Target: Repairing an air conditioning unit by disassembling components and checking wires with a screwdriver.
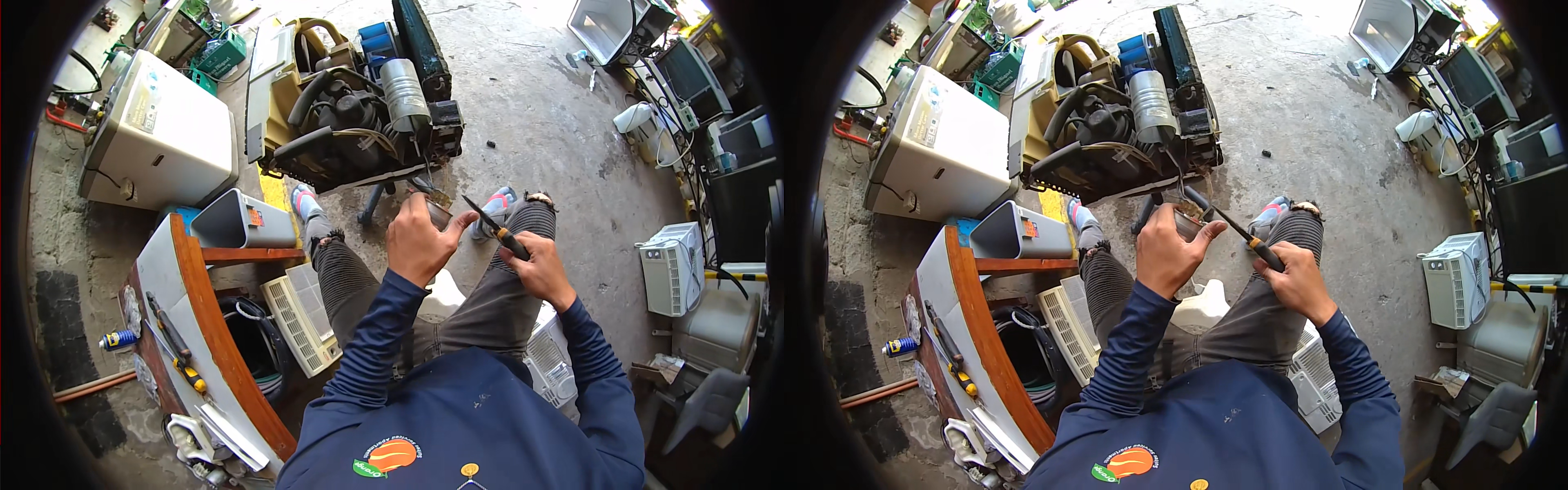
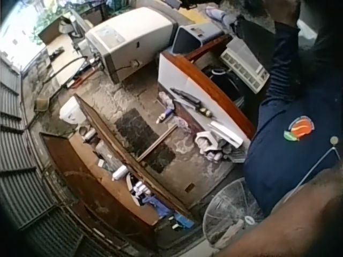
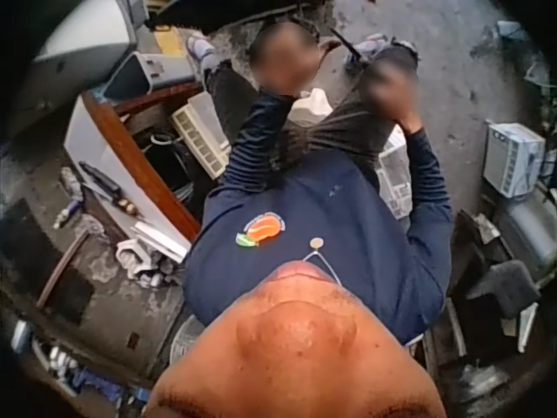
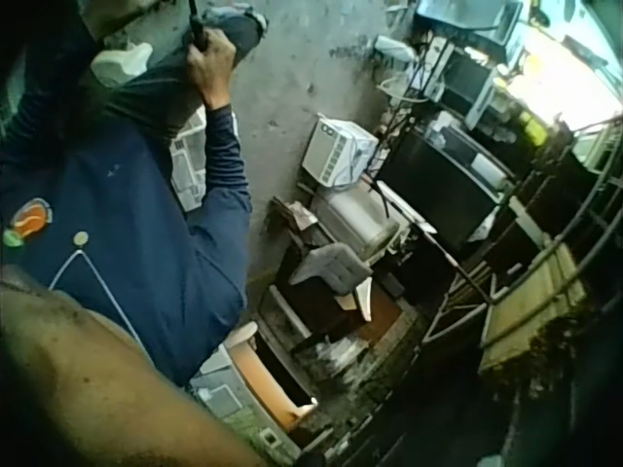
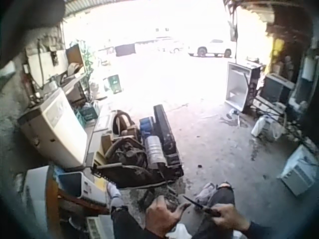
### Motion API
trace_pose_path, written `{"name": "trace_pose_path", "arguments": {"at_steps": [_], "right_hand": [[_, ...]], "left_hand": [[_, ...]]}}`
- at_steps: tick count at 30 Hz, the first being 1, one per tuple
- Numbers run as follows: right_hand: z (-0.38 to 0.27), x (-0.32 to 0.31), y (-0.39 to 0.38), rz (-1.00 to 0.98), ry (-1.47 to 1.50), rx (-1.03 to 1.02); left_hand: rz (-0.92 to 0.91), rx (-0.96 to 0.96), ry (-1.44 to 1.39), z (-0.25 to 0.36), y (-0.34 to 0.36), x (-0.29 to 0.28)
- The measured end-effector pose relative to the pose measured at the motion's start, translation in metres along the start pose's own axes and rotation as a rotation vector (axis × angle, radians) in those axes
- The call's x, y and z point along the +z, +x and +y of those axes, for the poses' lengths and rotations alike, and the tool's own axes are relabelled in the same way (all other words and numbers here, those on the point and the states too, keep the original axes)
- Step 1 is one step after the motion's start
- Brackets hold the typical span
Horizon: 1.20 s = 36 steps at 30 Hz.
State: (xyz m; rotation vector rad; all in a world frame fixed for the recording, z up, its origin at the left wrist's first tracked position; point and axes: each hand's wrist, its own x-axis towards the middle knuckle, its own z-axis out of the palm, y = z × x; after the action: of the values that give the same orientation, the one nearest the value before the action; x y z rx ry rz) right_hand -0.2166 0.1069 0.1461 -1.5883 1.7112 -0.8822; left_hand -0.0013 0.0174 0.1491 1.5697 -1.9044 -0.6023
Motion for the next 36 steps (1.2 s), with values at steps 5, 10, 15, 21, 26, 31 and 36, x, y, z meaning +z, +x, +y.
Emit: {"name": "trace_pose_path", "arguments": {"at_steps": [5,10,15,21,26,31,36], "right_hand": [[-0.006,-0.006,0.01,-0.1,-0.026,-0.007],[-0.011,-0.012,0.018,-0.155,-0.073,-0.041],[-0.015,-0.017,0.023,-0.178,-0.089,-0.051],[-0.025,-0.024,0.025,-0.247,-0.119,0.065],[-0.031,-0.029,0.025,-0.325,-0.121,0.187],[-0.025,-0.026,0.026,-0.255,-0.132,0.03],[-0.024,-0.025,0.028,-0.153,-0.144,-0.162]], "left_hand": [[-0.009,0.018,0.019,-0.003,0.003,0.0],[0.007,0.05,0.032,-0.005,0.004,0.001],[0.01,0.068,0.044,-0.006,0.007,0.001],[0.01,0.095,0.067,-0.007,0.009,0.002],[0.02,0.114,0.069,-0.007,0.01,0.001],[0.039,0.145,0.057,-0.007,0.011,0.0],[0.034,0.154,0.058,-0.009,0.012,0.002]]}}
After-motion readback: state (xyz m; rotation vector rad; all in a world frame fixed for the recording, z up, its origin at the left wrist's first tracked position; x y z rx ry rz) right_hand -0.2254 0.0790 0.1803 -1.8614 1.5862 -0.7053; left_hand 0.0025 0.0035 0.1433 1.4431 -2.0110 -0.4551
